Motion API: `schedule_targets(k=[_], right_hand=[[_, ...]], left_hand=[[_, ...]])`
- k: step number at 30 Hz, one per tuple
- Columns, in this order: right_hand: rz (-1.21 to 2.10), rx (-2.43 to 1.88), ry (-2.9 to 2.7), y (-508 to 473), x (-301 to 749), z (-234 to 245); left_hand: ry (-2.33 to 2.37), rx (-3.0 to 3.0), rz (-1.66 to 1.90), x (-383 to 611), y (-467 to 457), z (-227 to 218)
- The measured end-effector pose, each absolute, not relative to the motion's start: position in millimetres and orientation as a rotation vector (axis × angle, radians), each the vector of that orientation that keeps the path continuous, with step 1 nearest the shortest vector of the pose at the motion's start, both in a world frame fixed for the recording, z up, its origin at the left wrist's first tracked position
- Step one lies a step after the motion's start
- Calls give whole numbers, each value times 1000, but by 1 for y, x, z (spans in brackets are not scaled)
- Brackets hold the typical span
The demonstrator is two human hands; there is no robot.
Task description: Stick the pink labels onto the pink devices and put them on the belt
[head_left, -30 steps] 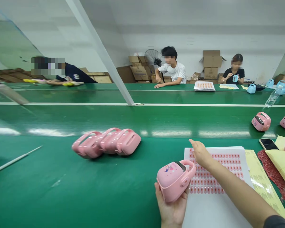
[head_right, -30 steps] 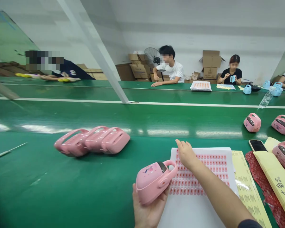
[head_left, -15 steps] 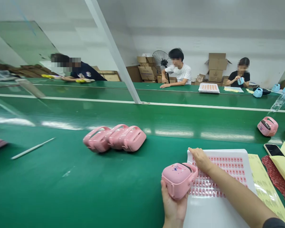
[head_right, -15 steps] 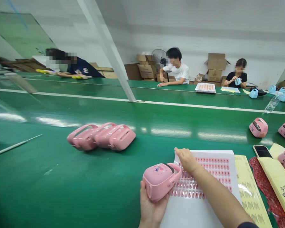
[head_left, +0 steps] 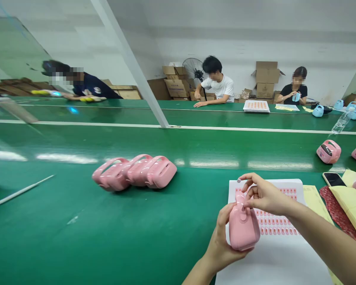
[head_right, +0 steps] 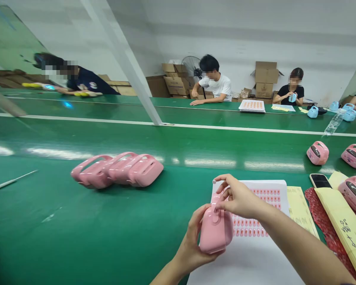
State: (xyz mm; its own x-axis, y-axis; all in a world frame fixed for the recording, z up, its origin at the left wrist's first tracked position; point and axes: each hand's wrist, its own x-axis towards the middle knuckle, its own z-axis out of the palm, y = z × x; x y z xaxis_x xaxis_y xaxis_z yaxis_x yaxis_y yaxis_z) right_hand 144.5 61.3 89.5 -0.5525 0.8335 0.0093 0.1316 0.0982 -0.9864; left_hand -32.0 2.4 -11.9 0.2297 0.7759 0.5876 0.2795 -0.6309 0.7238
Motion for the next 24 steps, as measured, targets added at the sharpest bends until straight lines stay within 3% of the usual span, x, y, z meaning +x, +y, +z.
schedule_targets(k=[6, 24], right_hand=[[1432, -1175, -1973, 43, 150, 107], [1180, -1174, -2010, 30, 153, 103]], left_hand=[[844, 2244, 1279, -27, 9, -7], [845, 2319, 1275, -24, 9, 4]])
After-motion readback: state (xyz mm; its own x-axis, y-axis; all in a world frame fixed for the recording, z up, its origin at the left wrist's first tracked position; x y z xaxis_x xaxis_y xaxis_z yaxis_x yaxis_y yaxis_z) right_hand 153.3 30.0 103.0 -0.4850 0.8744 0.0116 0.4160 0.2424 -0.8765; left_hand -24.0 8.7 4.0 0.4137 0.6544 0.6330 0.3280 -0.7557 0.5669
